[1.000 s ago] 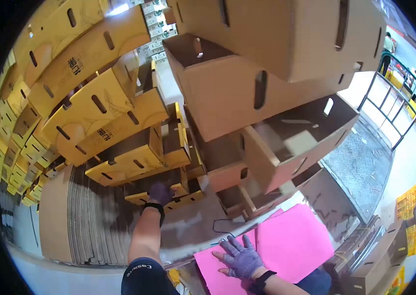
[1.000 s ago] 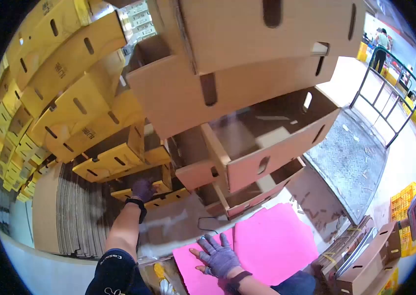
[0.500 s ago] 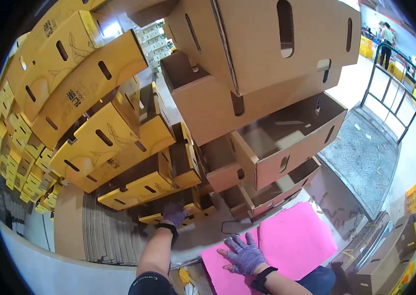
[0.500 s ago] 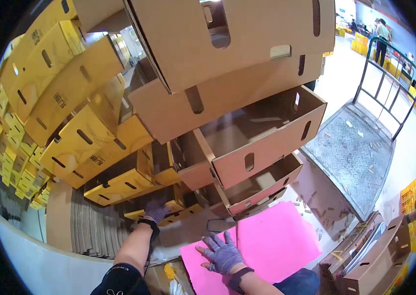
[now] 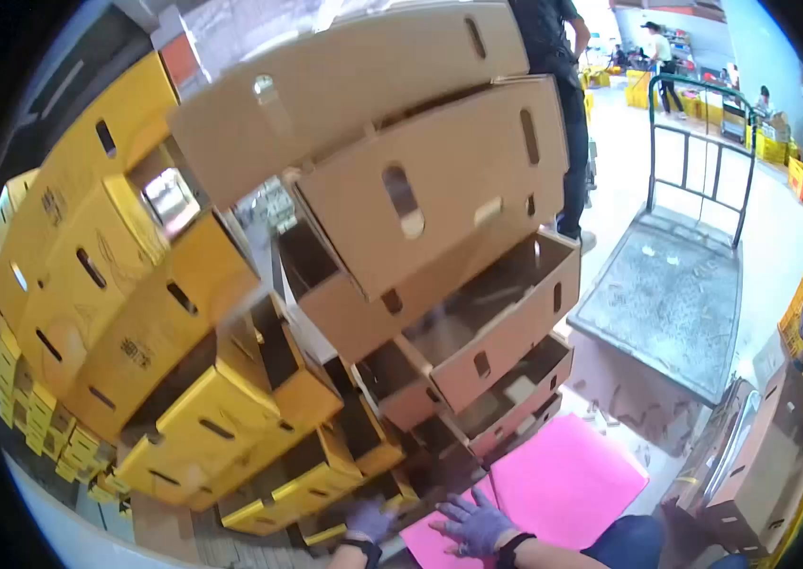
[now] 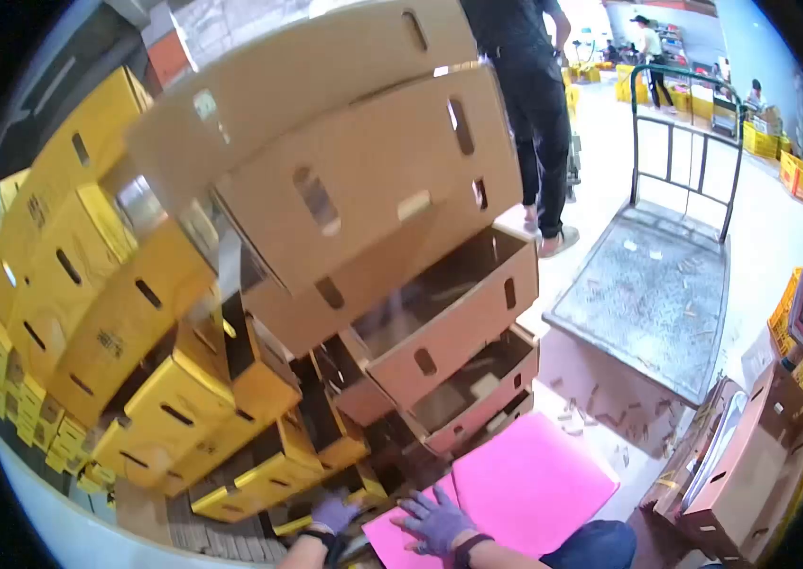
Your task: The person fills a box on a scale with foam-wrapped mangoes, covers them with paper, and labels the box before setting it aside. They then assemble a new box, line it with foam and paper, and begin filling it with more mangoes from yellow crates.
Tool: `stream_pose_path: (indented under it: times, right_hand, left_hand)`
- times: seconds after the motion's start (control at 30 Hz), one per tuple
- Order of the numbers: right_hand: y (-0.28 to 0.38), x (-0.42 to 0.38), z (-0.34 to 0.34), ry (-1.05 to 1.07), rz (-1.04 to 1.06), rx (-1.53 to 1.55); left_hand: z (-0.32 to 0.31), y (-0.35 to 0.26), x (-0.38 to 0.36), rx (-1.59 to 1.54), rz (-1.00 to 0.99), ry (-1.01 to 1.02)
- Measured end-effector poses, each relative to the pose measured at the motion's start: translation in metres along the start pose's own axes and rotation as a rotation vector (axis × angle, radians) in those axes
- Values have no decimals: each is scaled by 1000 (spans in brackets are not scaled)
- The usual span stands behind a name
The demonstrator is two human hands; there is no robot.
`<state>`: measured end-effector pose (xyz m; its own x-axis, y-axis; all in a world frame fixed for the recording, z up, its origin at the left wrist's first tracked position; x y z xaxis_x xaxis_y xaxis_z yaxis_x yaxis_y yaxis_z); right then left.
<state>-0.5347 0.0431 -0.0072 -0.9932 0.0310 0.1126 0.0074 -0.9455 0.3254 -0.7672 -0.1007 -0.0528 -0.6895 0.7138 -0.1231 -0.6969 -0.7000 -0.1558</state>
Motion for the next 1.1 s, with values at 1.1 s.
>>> stream_pose_path:
  times: [1.1]
  right_hand:
    - [-47,-395,168,-1089,-957,512]
  left_hand:
    - [-18,-42,-47,275,-536,131]
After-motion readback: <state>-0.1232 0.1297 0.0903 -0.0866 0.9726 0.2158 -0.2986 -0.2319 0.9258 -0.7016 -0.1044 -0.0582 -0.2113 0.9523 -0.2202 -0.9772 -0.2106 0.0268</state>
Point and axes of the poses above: each hand's wrist, its own x-axis towards the middle knuckle, its own z-axis out of the back of the hand, y = z × x, the point moved 3 cm from there along x, towards the middle knuckle, and after that the axes turned 12 degrees about -y, right-handed, at the moved point
